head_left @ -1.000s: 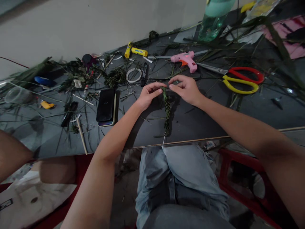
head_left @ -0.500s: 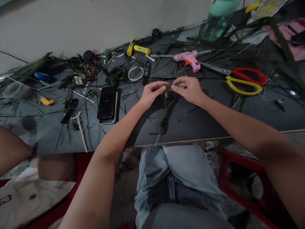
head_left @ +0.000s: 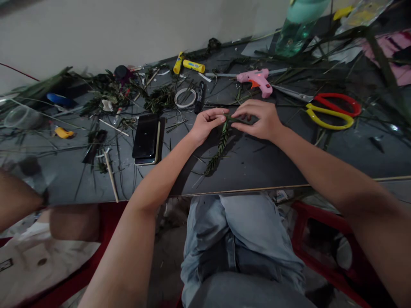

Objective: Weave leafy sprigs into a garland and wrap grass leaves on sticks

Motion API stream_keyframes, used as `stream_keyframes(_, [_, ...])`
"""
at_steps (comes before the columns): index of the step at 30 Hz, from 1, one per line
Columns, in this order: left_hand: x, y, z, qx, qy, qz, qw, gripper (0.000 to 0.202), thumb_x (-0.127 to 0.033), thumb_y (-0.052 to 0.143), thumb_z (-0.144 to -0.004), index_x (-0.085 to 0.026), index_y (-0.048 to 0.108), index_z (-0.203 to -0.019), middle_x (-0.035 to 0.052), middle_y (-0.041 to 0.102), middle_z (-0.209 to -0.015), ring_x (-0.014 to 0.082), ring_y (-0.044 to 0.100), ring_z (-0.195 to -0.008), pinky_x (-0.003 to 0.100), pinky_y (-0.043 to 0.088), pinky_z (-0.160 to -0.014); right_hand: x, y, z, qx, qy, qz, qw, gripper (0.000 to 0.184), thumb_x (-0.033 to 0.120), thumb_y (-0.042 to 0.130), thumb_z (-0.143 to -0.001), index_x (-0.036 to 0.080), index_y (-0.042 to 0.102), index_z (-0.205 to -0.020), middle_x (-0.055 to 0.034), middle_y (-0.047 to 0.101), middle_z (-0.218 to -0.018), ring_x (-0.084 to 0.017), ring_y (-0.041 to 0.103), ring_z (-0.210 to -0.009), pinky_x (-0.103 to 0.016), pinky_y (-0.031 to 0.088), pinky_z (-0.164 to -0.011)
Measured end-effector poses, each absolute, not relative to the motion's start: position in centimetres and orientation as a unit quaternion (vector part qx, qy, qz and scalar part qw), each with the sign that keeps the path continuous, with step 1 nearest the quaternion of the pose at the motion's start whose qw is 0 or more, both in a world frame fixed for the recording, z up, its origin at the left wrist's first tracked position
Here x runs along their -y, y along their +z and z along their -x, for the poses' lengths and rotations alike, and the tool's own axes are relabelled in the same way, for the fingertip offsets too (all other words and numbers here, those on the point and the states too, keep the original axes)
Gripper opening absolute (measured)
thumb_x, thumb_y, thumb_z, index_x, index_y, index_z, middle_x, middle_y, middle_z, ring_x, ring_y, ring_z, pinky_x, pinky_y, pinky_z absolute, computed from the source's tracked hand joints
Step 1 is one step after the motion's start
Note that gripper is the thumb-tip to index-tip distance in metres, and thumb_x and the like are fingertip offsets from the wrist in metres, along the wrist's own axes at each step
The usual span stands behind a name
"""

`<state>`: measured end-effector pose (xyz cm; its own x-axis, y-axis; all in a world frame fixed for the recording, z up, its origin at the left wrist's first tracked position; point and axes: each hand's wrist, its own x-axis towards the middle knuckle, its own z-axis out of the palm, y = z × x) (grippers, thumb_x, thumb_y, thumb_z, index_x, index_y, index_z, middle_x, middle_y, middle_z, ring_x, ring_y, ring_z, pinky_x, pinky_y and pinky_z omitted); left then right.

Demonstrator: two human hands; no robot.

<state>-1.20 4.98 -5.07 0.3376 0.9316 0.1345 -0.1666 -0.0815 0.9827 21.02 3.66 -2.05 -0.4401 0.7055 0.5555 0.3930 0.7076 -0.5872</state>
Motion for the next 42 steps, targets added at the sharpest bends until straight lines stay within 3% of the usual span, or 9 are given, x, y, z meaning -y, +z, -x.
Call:
stream_keyframes(6, [-4.7,-4.5,1.1,-0.321,0.455,-0.568,0.606,0.047,-0.058,0.091,-0.06,-0.025,0.079,-0.092,-0.001,0.077,-0.085,0.0113,0.07,-0.079,0.026,0.056,-0.082,-3.5,-2.1,-20.8,0.827,0.133,0.339,0.429,0.023,0.048,0.074,-0.084,0.026,0.078,-0.091,-0.0104,0.064,-0.114,-0.029,0.063,-0.106,-0.05,0.055,-0.091])
stream_keyframes(13, [-4.6,-4.8,1.0,-0.341,0.454,-0.574,0.59,0.057,-0.058,0.091,-0.059,-0.021,0.076,-0.1,0.0018,0.078,-0.089,0.0139,0.072,-0.084,0.03,0.056,-0.087,-4.4,-3.3,-21.0,0.819,0.105,0.372,0.424,0.024,0.05,0.069,-0.088,0.029,0.08,-0.09,-0.0125,0.063,-0.12,-0.03,0.062,-0.108,-0.052,0.057,-0.091])
stream_keyframes(21, [-4.7,-5.2,1.0,-0.368,0.457,-0.549,0.595,0.047,-0.044,0.093,-0.063,-0.016,0.076,-0.096,0.0044,0.078,-0.09,0.0139,0.072,-0.084,0.03,0.056,-0.087,-4.8,-3.2,-21.4,0.833,0.051,0.335,0.438,0.019,0.046,0.069,-0.09,0.031,0.081,-0.088,-0.0103,0.065,-0.117,-0.027,0.064,-0.103,-0.05,0.056,-0.09])
stream_keyframes(30, [-4.0,-4.2,0.8,-0.346,0.405,-0.605,0.592,0.047,-0.05,0.093,-0.059,-0.016,0.079,-0.09,0.0059,0.08,-0.092,0.0155,0.073,-0.086,0.034,0.058,-0.091,-4.1,-2.2,-22.0,0.858,0.021,0.33,0.393,0.023,0.039,0.06,-0.095,0.031,0.08,-0.087,-0.0087,0.067,-0.114,-0.025,0.062,-0.104,-0.048,0.048,-0.097])
stream_keyframes(33, [-3.9,-4.1,0.7,-0.334,0.398,-0.613,0.596,0.048,-0.051,0.094,-0.056,-0.016,0.08,-0.087,0.0056,0.08,-0.089,0.015,0.074,-0.083,0.034,0.059,-0.09,-4.2,-2.0,-22.2,0.864,0.009,0.306,0.399,0.025,0.038,0.063,-0.095,0.029,0.079,-0.079,-0.0096,0.068,-0.112,-0.023,0.06,-0.097,-0.045,0.048,-0.092])
stream_keyframes(36, [-3.8,-4.2,0.6,-0.326,0.409,-0.613,0.592,0.05,-0.053,0.093,-0.057,-0.015,0.08,-0.087,0.0055,0.079,-0.087,0.014,0.073,-0.081,0.032,0.059,-0.088,-4.3,-2.2,-22.1,0.86,-0.007,0.303,0.411,0.026,0.039,0.062,-0.095,0.029,0.079,-0.077,-0.0078,0.068,-0.097,-0.02,0.058,-0.086,-0.041,0.048,-0.082])
stream_keyframes(40, [-3.9,-4.7,0.5,-0.339,0.447,-0.604,0.566,0.052,-0.056,0.092,-0.057,-0.016,0.079,-0.088,0.0047,0.079,-0.087,0.0135,0.074,-0.081,0.03,0.059,-0.085,-3.7,-2.8,-21.2,0.825,0.051,0.348,0.442,0.021,0.038,0.063,-0.093,0.03,0.08,-0.102,-0.0039,0.069,-0.082,-0.015,0.059,-0.07,-0.033,0.049,-0.068])
stream_keyframes(42, [-4.0,-4.9,0.4,-0.352,0.47,-0.598,0.546,0.053,-0.057,0.091,-0.058,-0.016,0.079,-0.089,0.0046,0.079,-0.088,0.0136,0.074,-0.082,0.03,0.059,-0.084,-3.3,-3.1,-20.7,0.782,0.101,0.396,0.471,0.028,0.036,0.069,-0.087,0.026,0.077,-0.112,-0.0027,0.07,-0.078,-0.013,0.055,-0.06,-0.031,0.049,-0.063])
